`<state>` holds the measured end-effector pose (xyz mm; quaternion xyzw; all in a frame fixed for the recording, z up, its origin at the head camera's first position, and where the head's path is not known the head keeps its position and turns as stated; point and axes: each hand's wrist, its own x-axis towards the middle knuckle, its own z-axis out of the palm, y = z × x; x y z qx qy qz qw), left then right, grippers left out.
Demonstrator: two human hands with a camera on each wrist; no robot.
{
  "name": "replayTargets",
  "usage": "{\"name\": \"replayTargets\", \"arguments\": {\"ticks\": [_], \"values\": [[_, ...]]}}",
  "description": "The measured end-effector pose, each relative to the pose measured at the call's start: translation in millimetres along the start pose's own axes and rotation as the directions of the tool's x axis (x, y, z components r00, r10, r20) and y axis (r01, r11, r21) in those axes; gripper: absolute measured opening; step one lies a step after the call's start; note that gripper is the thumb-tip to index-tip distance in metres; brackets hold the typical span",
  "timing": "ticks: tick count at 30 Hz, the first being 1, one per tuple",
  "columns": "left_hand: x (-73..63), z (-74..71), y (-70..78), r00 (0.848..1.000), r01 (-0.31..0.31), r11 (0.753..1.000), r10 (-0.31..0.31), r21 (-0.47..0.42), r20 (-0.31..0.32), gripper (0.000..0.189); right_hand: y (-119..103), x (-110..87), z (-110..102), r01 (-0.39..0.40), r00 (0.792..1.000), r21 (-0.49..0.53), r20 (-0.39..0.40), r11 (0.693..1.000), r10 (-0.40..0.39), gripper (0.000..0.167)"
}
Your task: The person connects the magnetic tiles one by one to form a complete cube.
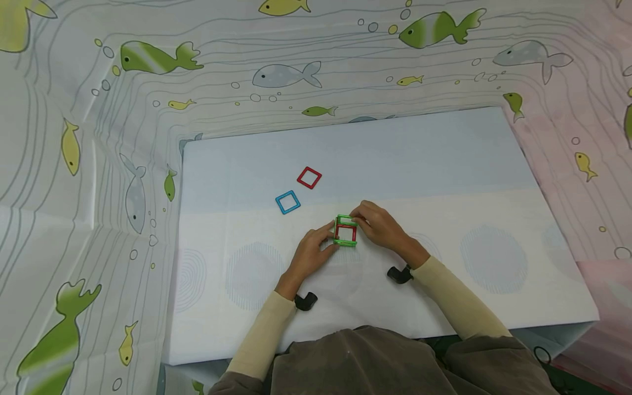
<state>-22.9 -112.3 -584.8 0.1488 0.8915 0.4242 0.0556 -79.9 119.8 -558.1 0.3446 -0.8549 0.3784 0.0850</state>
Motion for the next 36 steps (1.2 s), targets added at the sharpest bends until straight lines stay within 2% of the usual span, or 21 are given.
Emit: {"name": "replayTargets", "arguments": {"ticks": [9,20,36], "values": [[-0.2,0.9,-0.8,1.000,-0.015,1.000,0.015,0.013,-0.007,0.021,0.5,-1.5,0.9,0.009,1.000,-0.007,-0.001,1.000,-0.009,0.009],[-0.9,0.7,0.3,1.000,-0.017,1.000,0.017,0.014,-0.014,0.020,0.7,-4.3,-0.1,-0.018,1.000,-0.006,0.023,1.000,0.018,0.010],[-0.9,1.0,2.1,1.000,0.009,1.000,-0.009,0.019,0.003,0.025,1.5,-4.1,2.3,0.028,1.000,0.001,-0.009,1.000,-0.028,0.013]]}}
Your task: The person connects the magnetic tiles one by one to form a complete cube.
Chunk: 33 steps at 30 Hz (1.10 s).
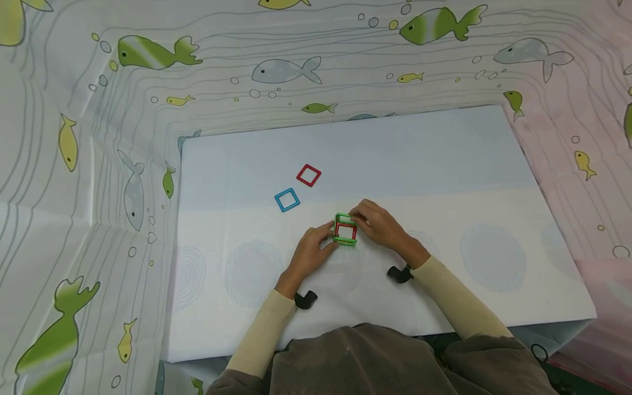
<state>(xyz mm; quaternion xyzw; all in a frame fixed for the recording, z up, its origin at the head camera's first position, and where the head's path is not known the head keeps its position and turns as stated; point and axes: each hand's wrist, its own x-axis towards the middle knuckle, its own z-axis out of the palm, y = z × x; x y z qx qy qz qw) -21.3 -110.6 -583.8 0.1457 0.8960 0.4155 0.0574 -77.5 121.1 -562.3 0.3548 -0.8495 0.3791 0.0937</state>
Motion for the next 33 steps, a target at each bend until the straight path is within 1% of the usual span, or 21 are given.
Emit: {"name": "replayTargets", "arguments": {"ticks": [3,5,7,9,12,14,15,17,21,26,33], "values": [[0.2,0.2,0.7,1.000,0.006,1.000,-0.006,0.007,0.004,0.026,-1,-1.5,-1,-0.024,1.000,0.013,0.015,1.000,0.024,0.016],[0.5,0.5,0.8,1.000,0.011,1.000,-0.011,0.011,0.008,0.026,-2,-3.7,-2,-0.068,0.997,0.023,0.043,0.997,0.067,0.022],[1.3,0.8,0.9,1.000,0.012,1.000,-0.012,0.016,0.010,0.030,-2,-7.1,-2,-0.128,0.989,0.018,0.081,0.992,0.126,0.028],[2.0,1.0,1.2,1.000,0.011,1.000,-0.011,0.019,0.011,0.034,-1,-11.1,-2,-0.201,0.973,-0.004,0.119,0.980,0.200,0.029],[2.3,1.2,1.2,1.000,0.007,1.000,-0.007,0.021,0.003,0.042,1,-16.7,0,-0.298,0.938,-0.047,0.172,0.953,0.302,0.021],[2.1,1.3,0.9,1.000,0.003,1.000,-0.003,0.021,-0.005,0.043,3,-19.3,1,-0.340,0.918,-0.063,0.193,0.938,0.346,0.016],[1.9,1.4,0.7,1.000,0.002,1.000,-0.002,0.019,-0.009,0.044,4,-20.2,2,-0.351,0.912,-0.067,0.199,0.934,0.358,0.014],[1.7,1.6,0.1,1.000,-0.002,1.000,0.003,0.017,-0.012,0.046,4,-21.0,3,-0.365,0.906,-0.066,0.204,0.929,0.370,0.012],[1.5,1.7,-0.4,1.000,-0.008,1.000,0.008,0.005,-0.011,0.050,5,-20.7,5,-0.368,0.906,-0.064,0.202,0.928,0.373,0.009],[1.9,1.6,-0.3,1.000,-0.003,1.000,0.003,0.001,-0.008,0.049,6,-20.2,6,-0.377,0.902,-0.065,0.201,0.924,0.382,0.009],[2.3,0.8,-1.1,1.000,0.004,1.000,-0.004,0.003,0.005,0.052,7,-20.0,7,-0.367,0.906,-0.074,0.198,0.927,0.374,0.008]]}}
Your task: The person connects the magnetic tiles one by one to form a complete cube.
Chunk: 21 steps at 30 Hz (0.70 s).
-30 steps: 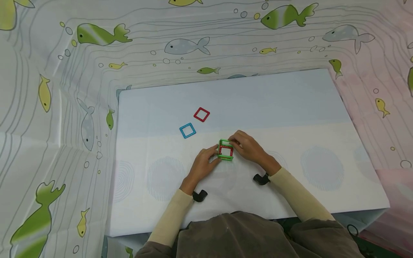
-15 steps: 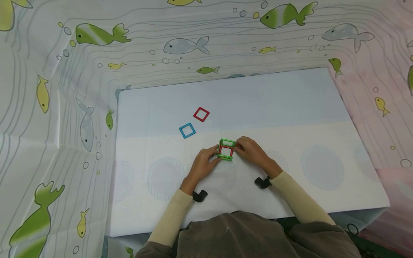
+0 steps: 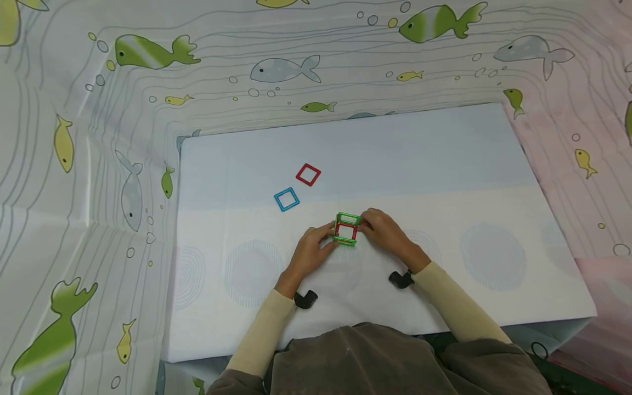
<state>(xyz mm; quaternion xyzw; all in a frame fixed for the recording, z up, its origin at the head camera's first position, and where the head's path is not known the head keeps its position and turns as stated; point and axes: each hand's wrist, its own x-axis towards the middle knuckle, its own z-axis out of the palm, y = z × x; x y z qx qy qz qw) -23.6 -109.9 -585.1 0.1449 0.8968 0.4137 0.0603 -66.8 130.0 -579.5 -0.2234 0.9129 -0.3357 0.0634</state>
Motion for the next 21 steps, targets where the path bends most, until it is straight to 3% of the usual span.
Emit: {"name": "replayTargets", "arguments": {"ticks": [21], "values": [[-1.1,0.2,1.1,1.000,-0.003,1.000,0.003,0.010,-0.002,0.052,-0.3,0.1,3.6,-0.003,0.999,-0.021,-0.034,1.000,0.002,0.006]]}}
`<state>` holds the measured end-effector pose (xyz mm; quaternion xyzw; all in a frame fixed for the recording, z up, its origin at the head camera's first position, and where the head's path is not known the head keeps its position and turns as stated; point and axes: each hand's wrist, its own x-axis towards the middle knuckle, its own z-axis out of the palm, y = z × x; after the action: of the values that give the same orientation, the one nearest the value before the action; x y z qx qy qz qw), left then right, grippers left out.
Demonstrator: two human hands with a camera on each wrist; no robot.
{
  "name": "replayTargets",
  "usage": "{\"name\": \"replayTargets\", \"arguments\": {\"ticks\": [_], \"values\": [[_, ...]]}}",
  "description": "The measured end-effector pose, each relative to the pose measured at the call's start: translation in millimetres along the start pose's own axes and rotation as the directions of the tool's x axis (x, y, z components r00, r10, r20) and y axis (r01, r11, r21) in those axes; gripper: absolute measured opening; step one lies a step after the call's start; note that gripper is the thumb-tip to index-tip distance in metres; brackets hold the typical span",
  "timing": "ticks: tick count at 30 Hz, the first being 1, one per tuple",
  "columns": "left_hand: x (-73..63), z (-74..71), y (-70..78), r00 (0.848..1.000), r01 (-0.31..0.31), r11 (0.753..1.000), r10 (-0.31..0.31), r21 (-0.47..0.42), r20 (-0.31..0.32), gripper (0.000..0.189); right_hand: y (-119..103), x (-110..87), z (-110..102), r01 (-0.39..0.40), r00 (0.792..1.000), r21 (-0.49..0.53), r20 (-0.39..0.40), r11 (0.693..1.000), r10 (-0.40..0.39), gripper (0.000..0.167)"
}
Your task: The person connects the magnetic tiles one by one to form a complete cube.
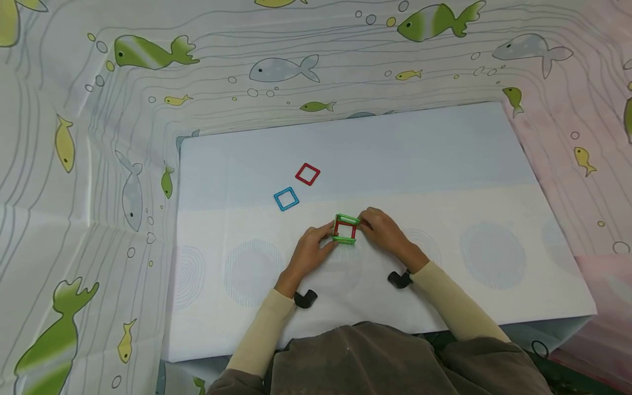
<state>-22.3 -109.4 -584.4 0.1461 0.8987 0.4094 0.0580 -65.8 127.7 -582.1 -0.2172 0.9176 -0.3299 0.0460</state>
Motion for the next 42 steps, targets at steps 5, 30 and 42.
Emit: {"name": "replayTargets", "arguments": {"ticks": [5,30,42], "values": [[-0.3,0.9,0.1,1.000,-0.010,1.000,0.010,0.005,-0.010,0.052,-0.2,-0.8,0.5,0.021,1.000,-0.008,-0.014,1.000,-0.022,0.008],[-0.2,1.8,0.5,1.000,-0.010,1.000,0.010,0.028,-0.004,0.049,-5.4,2.3,3.2,0.011,1.000,-0.062,-0.007,0.998,-0.012,0.013],[0.6,2.7,-3.4,0.999,-0.045,0.998,0.046,0.046,-0.018,0.049,-5.6,3.3,5.7,0.015,1.000,-0.053,-0.020,0.999,-0.017,0.008]]}}
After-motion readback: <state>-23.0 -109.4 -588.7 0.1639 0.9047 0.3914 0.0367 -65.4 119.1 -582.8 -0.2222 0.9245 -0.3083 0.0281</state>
